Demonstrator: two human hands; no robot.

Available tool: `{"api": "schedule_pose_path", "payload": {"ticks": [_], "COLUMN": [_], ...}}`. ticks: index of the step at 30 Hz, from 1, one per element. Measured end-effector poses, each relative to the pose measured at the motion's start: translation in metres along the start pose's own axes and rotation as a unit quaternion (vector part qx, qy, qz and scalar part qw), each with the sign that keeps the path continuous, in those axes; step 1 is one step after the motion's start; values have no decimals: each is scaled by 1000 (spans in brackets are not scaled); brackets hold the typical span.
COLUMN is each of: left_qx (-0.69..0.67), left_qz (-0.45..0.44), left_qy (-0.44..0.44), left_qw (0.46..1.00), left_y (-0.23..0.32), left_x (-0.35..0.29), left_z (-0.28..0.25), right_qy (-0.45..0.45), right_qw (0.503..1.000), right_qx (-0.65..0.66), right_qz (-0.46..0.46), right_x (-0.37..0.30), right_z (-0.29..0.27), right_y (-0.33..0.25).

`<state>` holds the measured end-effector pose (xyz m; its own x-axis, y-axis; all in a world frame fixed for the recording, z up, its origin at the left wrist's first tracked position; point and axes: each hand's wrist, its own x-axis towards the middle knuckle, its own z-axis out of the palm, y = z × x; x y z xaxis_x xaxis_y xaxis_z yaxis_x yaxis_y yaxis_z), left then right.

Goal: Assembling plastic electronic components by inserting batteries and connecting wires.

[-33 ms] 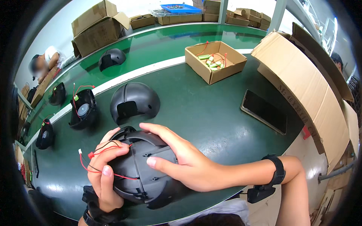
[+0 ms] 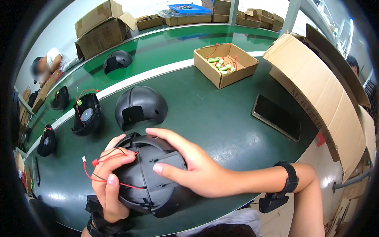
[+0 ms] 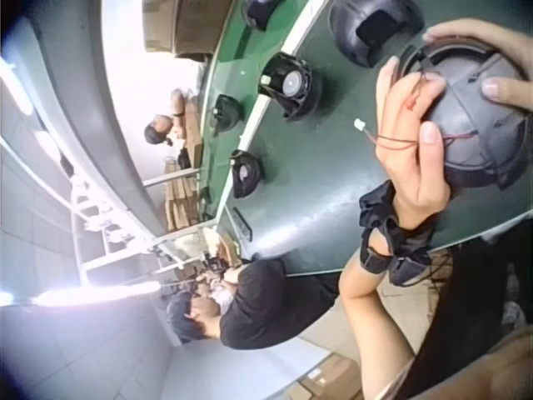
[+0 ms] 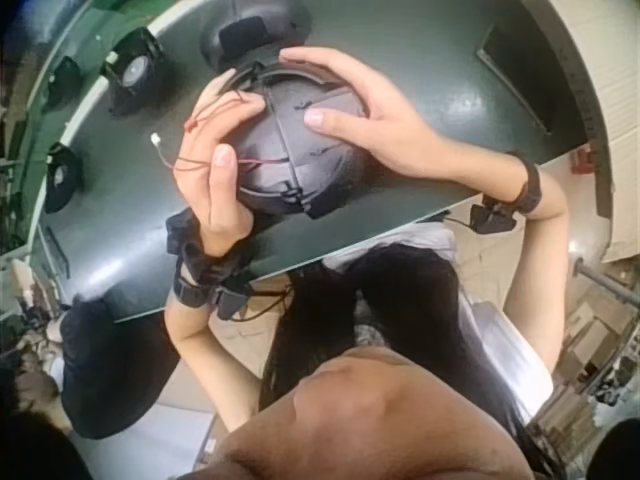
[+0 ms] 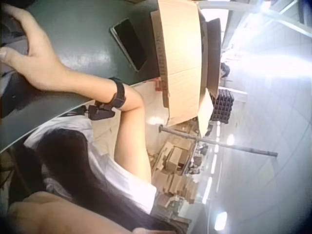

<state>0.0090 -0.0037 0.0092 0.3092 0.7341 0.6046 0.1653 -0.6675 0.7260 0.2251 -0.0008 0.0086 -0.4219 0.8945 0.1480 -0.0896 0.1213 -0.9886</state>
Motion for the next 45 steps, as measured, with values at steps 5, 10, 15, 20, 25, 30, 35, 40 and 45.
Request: {"api": "schedule_pose_path", "payload": {"ticks": [5,10,15,20,25,30,35,40,45], "left_qx": [18,26,48,42,32,-7,-20,-48,127], "left_qz": [-13,-13,-26,-25,-24,-1,-51,-76,50], "left_qy": [-15,-31,-15,-20,-45,-81,-93,-96,49], "left_qw": [1000,999,998,999,998,997,994,991,989], "left_y": [5,11,13,14,12,8,17,22,-5], "left_x": [-1,3,0,1,3,1,3,5,0], "left_z": [6,4,6,5,4,0,6,5,1], "right_qy": [-95,-87,-96,-90,-111,-166,-187,-208,-110], "right_qw": [992,994,992,992,992,982,979,970,987], "right_qx": [81,58,74,85,25,80,82,112,113], "right_qz": [-3,-15,-16,-12,-46,-48,-7,-52,-43], "right_x": [19,17,16,17,19,19,27,29,25], "right_z": [-18,-19,-16,-17,-19,-18,-26,-19,-14], "right_y": [5,4,6,6,11,12,13,10,6]}}
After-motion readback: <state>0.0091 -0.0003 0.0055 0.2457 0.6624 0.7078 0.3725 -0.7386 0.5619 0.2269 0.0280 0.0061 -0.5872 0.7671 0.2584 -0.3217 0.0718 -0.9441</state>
